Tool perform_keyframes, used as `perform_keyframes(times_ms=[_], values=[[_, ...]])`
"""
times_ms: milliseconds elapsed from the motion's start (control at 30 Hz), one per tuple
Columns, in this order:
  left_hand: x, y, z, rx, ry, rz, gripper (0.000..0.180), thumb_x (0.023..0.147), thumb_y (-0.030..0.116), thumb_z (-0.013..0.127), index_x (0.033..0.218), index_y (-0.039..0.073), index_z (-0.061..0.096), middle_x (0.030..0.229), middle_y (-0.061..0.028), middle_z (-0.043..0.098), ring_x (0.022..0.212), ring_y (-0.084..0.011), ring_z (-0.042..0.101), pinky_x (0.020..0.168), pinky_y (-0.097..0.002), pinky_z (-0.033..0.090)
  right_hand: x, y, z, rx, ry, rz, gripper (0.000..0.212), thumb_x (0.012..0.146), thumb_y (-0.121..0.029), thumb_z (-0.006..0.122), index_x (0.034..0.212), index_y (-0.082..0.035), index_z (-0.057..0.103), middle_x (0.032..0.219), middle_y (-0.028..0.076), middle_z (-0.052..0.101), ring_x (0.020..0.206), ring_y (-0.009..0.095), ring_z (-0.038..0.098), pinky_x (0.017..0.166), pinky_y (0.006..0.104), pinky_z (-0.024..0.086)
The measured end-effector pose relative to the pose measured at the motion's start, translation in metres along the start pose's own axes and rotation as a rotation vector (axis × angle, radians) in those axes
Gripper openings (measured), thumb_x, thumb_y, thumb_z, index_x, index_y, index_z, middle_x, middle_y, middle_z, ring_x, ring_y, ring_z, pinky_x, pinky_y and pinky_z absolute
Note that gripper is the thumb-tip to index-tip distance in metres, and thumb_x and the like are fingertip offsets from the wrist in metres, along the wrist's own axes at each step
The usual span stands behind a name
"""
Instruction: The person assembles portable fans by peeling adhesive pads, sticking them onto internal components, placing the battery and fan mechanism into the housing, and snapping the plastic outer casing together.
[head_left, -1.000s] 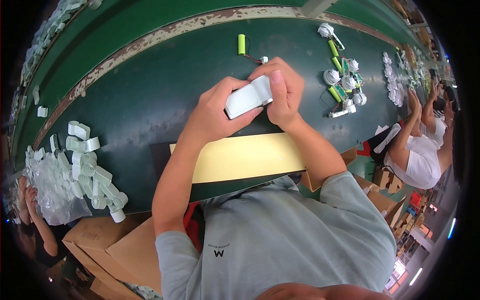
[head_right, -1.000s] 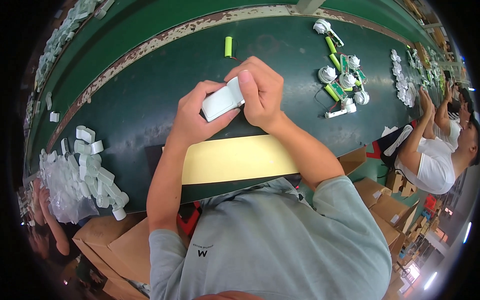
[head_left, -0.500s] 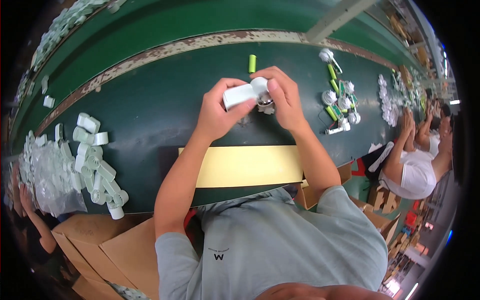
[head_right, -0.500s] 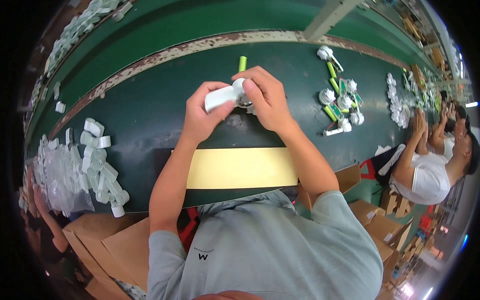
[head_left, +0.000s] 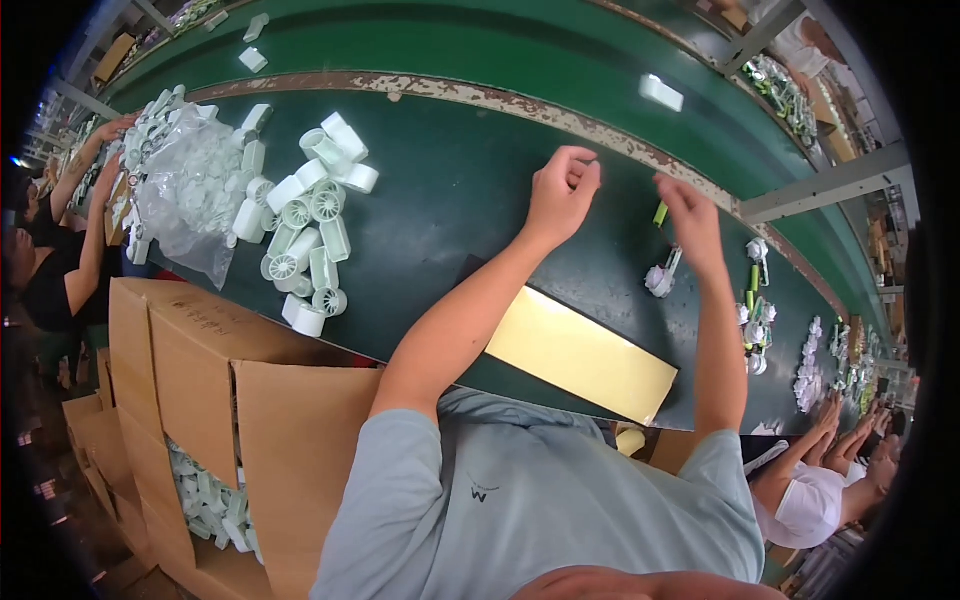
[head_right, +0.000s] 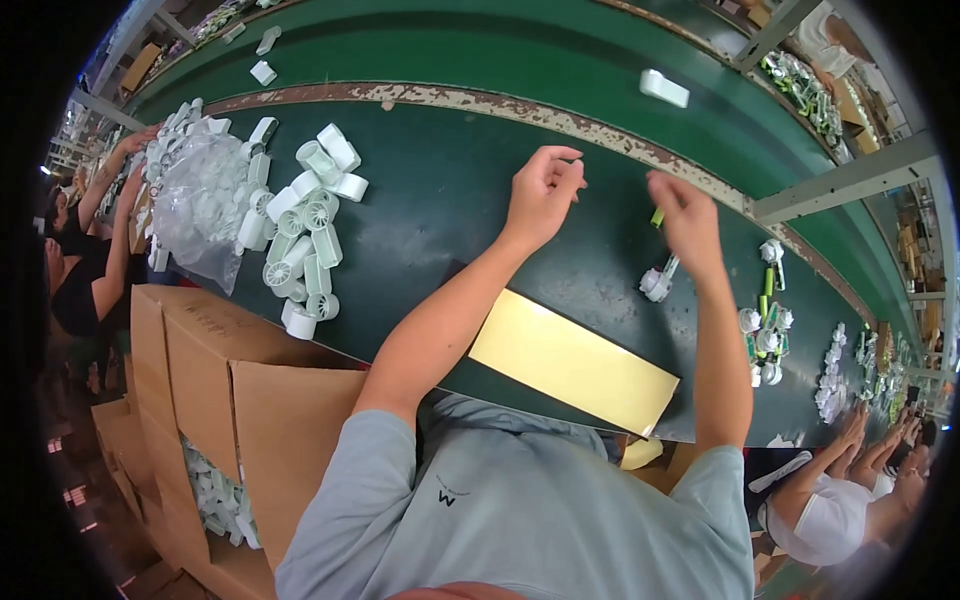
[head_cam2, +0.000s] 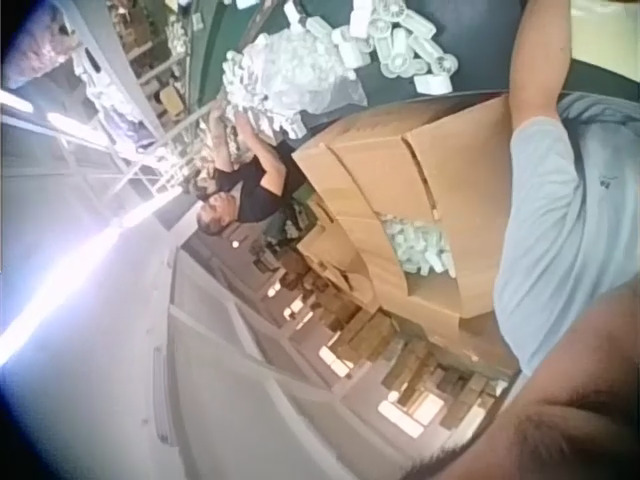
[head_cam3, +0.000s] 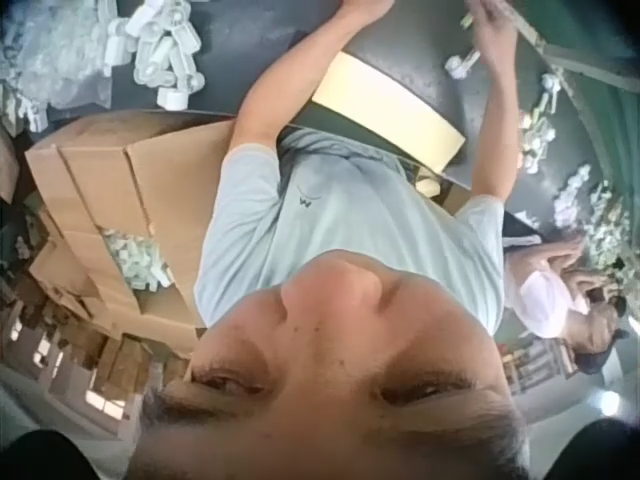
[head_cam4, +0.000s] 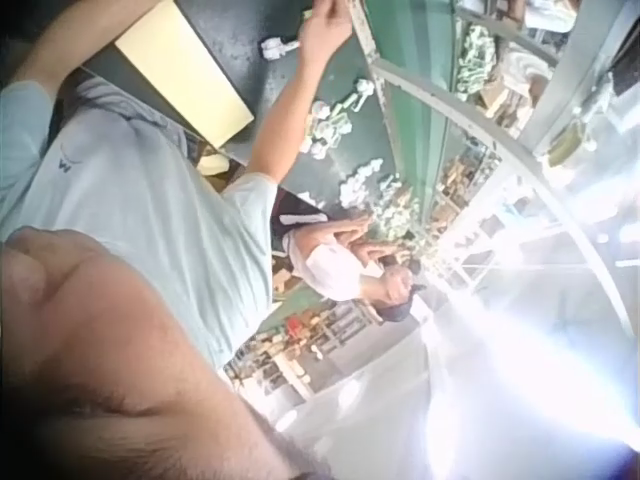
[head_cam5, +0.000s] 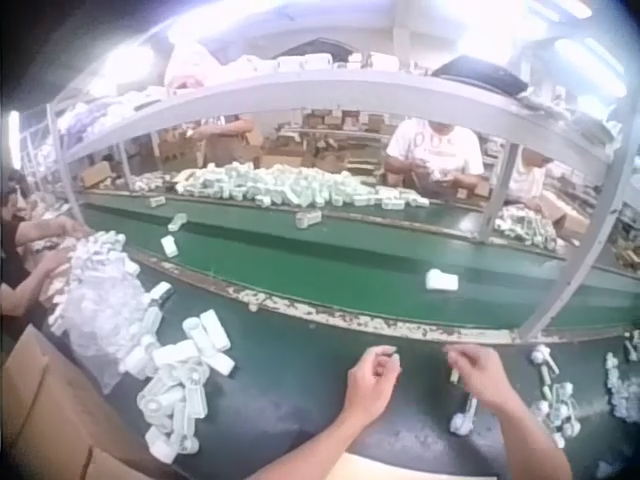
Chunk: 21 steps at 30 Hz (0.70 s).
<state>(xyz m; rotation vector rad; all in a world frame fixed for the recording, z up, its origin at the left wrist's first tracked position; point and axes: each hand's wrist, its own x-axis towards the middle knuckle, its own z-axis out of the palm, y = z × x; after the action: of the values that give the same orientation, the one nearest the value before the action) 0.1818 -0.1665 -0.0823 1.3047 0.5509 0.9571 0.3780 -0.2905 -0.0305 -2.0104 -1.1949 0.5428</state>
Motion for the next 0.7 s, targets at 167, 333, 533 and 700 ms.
perform_keyframes(times_ms=[167,333,533,700], values=[[0.017,0.003,-0.008,0.320,0.221,0.364,0.022,0.092,0.013,0.067,0.109,0.001,0.062,0.082,-0.0093,0.066,0.071,-0.0192,0.064,0.063,-0.0327,0.051,-0.042,-0.012,0.001,-0.711,0.164,0.033,0.060,0.088,-0.042,0.072,0.134,-0.006,0.057,0.122,0.019,0.057,0.112,0.040,0.061,0.089,0.0477,0.054],[0.055,0.017,-0.071,0.950,0.377,0.399,0.043,0.084,0.018,0.066,0.122,-0.001,0.057,0.115,-0.0206,0.063,0.113,-0.0398,0.055,0.099,-0.0497,0.043,-0.078,-0.027,0.015,-0.668,0.181,0.043,0.081,0.083,-0.047,0.075,0.144,-0.005,0.043,0.122,0.020,0.054,0.110,0.040,0.062,0.083,0.0499,0.055],[0.098,0.090,-0.179,1.979,0.371,0.112,0.063,0.077,0.046,0.076,0.122,0.006,0.058,0.114,-0.0227,0.067,0.105,-0.0396,0.066,0.086,-0.0508,0.055,-0.133,-0.008,0.015,-0.575,0.126,0.047,0.065,0.085,-0.040,0.074,0.134,-0.005,0.050,0.107,0.016,0.060,0.092,0.039,0.067,0.072,0.0509,0.056],[0.070,0.112,-0.265,2.209,0.058,-0.492,0.081,0.084,0.069,0.059,0.135,0.008,0.053,0.127,-0.0183,0.067,0.116,-0.0388,0.066,0.095,-0.0594,0.047,-0.137,-0.003,0.012,-0.339,0.169,0.003,0.035,0.087,-0.022,0.069,0.116,-0.006,0.060,0.100,0.017,0.056,0.090,0.038,0.065,0.072,0.0498,0.055]])
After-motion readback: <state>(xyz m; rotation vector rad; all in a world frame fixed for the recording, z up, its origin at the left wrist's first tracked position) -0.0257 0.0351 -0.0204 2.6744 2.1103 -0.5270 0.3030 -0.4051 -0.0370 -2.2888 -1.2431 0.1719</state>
